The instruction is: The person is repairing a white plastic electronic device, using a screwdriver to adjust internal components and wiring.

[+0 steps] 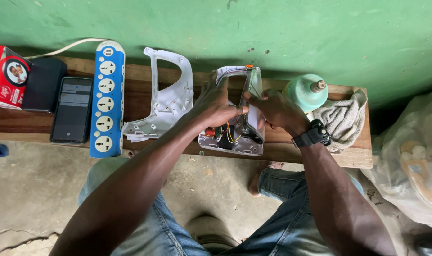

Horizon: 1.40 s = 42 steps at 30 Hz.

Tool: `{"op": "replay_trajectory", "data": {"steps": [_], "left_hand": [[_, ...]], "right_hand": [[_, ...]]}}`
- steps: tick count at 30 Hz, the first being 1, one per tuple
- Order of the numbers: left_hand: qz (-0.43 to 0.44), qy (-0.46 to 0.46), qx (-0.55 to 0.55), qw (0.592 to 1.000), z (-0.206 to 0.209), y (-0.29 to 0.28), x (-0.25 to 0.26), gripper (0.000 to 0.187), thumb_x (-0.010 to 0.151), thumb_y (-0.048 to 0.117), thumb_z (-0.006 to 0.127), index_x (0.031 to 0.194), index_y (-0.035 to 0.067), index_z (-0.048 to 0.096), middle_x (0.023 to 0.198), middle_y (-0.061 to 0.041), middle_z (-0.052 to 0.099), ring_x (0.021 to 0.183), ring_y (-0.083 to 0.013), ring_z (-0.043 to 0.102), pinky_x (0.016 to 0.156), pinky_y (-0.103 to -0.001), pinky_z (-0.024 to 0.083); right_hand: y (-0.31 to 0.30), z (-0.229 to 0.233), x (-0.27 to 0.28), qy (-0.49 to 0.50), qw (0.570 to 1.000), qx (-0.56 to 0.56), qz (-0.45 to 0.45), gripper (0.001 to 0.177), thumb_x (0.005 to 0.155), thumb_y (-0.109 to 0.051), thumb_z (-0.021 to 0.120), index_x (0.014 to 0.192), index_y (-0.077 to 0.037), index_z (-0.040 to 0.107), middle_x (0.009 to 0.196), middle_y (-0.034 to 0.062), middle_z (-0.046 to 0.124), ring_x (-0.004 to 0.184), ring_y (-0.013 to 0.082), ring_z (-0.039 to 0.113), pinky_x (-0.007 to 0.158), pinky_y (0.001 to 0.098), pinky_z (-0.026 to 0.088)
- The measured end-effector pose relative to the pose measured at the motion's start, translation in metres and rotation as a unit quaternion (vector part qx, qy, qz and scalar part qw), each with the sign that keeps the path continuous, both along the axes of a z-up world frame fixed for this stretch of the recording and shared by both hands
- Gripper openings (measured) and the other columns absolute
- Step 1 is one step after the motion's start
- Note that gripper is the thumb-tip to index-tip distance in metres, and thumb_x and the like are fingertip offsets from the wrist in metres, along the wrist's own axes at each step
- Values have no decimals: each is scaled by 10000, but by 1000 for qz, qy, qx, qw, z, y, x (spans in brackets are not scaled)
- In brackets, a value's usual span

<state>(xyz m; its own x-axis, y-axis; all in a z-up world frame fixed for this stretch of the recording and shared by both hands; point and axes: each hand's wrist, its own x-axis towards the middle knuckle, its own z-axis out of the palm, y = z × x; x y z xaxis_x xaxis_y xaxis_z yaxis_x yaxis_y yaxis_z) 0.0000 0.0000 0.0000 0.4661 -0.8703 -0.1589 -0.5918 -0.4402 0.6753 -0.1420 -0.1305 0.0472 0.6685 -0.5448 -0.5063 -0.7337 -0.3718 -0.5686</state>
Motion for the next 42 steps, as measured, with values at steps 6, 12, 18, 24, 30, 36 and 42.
{"op": "replay_trajectory", "data": {"steps": [6, 12, 18, 24, 30, 36, 42], "left_hand": [[-19, -17, -17, 1000, -9, -1, 2, 1210, 756, 584, 827, 1557, -56, 184, 1645, -299, 136, 1561, -434, 129, 1277, -487, 185], [-19, -3, 64, 998, 3, -2, -3, 1285, 730, 688, 796, 1524, -105, 169, 1653, -327, 22, 1562, -458, 22, 1258, -503, 152], [-16, -5, 28, 999, -4, -2, -2, 1309, 729, 679, 807, 1543, -101, 142, 1635, -342, 26, 1540, -474, 35, 1252, -506, 142], [-13, 9, 27, 1000, 4, 1, -1, 1297, 701, 659, 817, 1553, -61, 155, 1647, -314, 35, 1553, -447, 45, 1246, -485, 168], [-16, 11, 38, 999, 4, 4, -2, 1308, 722, 677, 805, 1547, -89, 137, 1645, -344, 11, 1555, -447, 18, 1249, -489, 157], [-23, -23, 20, 999, -8, 1, -3, 1316, 733, 700, 784, 1534, -116, 130, 1626, -361, 40, 1558, -448, 17, 1262, -510, 111], [-20, -9, 29, 999, -4, 4, -4, 1289, 751, 716, 753, 1536, -114, 157, 1629, -377, 27, 1545, -478, 20, 1249, -512, 139]], "right_hand": [[3, 2, 3, 13, 999, -8, -31, 617, 926, -627, 580, 871, -13, 618, 571, 113, 680, 420, 155, 552, 401, 338, 408], [-2, -6, 0, -2, 1000, -7, -19, 637, 943, -624, 580, 872, 8, 622, 571, 115, 683, 428, 159, 578, 422, 326, 433], [-18, -33, -10, -30, 987, -74, 139, 424, 1039, -464, 468, 1211, -171, 722, 672, 122, 630, 465, 195, 626, 456, 344, 490], [-26, -49, -18, -103, 945, -177, 255, 361, 1043, -241, 475, 1362, -207, 640, 815, 146, 610, 516, 169, 686, 465, 321, 536], [-33, -56, -25, -176, 899, -269, 298, 405, 988, -103, 541, 1379, -143, 638, 835, 172, 614, 515, 224, 643, 449, 335, 507], [-19, -34, -11, -106, 971, -133, 166, 331, 1045, -224, 534, 1280, -29, 661, 810, 206, 665, 508, 215, 631, 458, 333, 496], [-23, -34, -10, -31, 991, -66, 111, 328, 1088, -289, 505, 1280, -86, 677, 841, 176, 684, 516, 180, 623, 484, 326, 499]]}}
